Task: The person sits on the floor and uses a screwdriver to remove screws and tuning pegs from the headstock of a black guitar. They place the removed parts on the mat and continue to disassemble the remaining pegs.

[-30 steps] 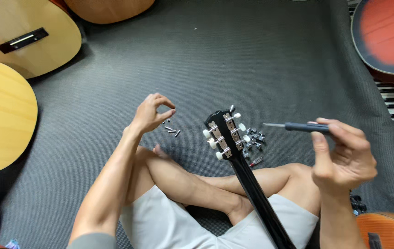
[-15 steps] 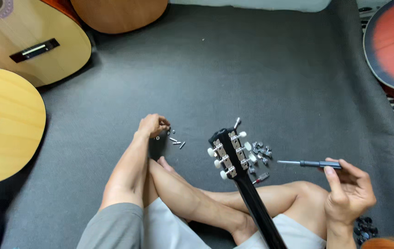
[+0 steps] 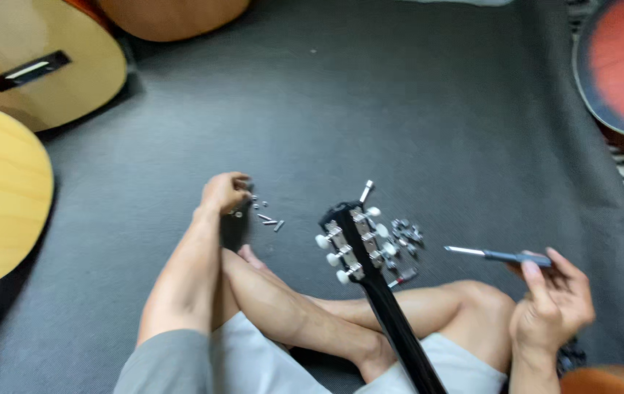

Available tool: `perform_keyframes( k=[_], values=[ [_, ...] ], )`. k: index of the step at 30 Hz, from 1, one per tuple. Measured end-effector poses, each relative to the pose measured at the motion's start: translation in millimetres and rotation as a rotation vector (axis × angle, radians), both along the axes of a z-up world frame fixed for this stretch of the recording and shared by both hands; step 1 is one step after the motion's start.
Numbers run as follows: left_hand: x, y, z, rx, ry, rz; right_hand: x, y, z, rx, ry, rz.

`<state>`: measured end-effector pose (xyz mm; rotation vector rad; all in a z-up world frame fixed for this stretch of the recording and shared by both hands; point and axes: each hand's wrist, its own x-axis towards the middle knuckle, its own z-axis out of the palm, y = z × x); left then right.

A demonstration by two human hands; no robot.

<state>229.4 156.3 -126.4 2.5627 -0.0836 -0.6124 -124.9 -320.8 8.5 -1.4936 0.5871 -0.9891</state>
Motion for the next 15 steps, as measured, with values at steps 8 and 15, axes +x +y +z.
perform_keyframes(
  k=[8, 15],
  values=[
    [-27.3, -28.4, 19.6, -0.200, -0.406, -0.029, 37.3, -39.2, -75.1, 0.222, 0.114, -0.003],
    [-110.4, -76.9, 128.2, -0.626, -0.153, -0.027, 54.6, -132.4, -188.7, 0.159, 0.647, 0.177]
  ],
)
